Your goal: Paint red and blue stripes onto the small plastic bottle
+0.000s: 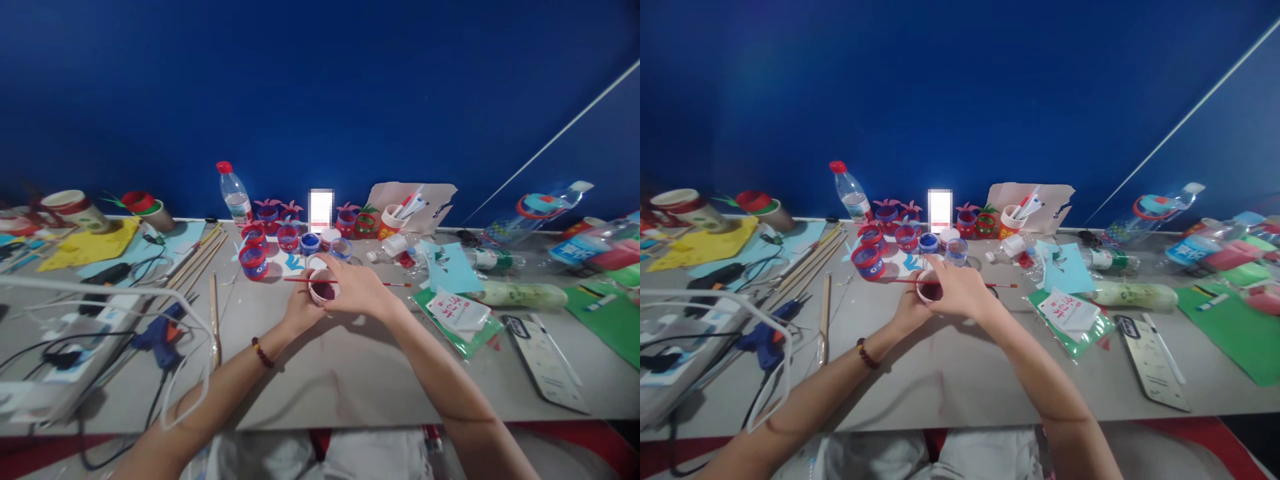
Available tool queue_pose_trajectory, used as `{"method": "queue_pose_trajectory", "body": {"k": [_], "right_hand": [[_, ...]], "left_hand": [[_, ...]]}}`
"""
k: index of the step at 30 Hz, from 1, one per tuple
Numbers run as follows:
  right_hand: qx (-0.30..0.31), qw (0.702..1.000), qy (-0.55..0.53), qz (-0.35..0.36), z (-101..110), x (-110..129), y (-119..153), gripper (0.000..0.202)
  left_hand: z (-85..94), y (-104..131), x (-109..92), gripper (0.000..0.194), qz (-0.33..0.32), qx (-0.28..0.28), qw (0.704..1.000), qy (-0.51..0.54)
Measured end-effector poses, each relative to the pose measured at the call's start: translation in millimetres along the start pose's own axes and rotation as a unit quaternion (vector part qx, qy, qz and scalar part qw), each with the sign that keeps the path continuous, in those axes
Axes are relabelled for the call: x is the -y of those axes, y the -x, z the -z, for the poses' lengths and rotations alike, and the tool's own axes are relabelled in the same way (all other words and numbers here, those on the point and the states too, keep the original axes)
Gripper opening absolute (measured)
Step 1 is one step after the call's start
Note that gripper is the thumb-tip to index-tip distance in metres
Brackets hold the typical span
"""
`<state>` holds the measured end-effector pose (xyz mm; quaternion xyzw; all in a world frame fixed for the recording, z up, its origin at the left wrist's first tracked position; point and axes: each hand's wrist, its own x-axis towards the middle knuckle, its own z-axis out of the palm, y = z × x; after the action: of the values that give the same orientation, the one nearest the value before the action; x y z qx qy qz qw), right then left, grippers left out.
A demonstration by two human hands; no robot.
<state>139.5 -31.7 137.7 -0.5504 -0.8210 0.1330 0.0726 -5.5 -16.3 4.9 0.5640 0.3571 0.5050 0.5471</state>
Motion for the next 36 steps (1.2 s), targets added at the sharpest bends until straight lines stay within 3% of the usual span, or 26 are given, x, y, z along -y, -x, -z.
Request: {"method": "queue_pose_trajectory", "body": {"k": [2, 5, 7, 10, 15, 19, 22, 29, 36], "right_hand": [[0.002, 1.000, -0.015, -0.018, 13.8, 2.3, 3.6, 0.085], [-0.003, 0.998, -0.035, -0.058, 39.7, 0.1, 11.3, 0.081], [-0.053, 0.994, -0.050, -0.076, 56.5, -8.4, 15.7, 0.080], [-0.129, 0.984, -0.064, -0.105, 77.9, -32.7, 15.9, 0.077], [-0.179, 0.973, -0.046, -0.138, 98.8, -91.0, -9.1, 0.085], [-0.174, 0.970, -0.029, -0.169, 93.0, -132.2, -43.6, 0.092], [-0.145, 0.973, -0.028, -0.176, 78.0, -146.8, -64.2, 0.095], [-0.107, 0.970, 0.022, -0.218, 45.4, -132.8, -79.2, 0.090], [-0.107, 0.964, 0.063, -0.236, 27.3, -124.2, -83.2, 0.084]], "left_hand": [[0.5, 0.4, 0.1, 0.084, -0.021, 0.016, 1.000, -0.014], [3.8, 1.1, 2.5, 0.090, -0.047, -0.009, 0.992, -0.115], [6.0, 1.5, 4.5, 0.095, -0.057, -0.027, 0.985, -0.160], [7.9, 2.0, 5.9, 0.094, -0.060, -0.023, 0.980, -0.190], [8.4, 1.7, 3.4, 0.082, -0.070, -0.010, 0.972, -0.225], [8.0, 1.5, 0.7, 0.075, -0.072, -0.008, 0.969, -0.238], [7.5, 1.2, -0.6, 0.069, -0.070, -0.009, 0.966, -0.249], [7.1, 0.1, -3.3, 0.060, -0.069, -0.010, 0.969, -0.239], [6.7, 0.6, -3.6, 0.056, -0.081, -0.020, 0.975, -0.206]]}}
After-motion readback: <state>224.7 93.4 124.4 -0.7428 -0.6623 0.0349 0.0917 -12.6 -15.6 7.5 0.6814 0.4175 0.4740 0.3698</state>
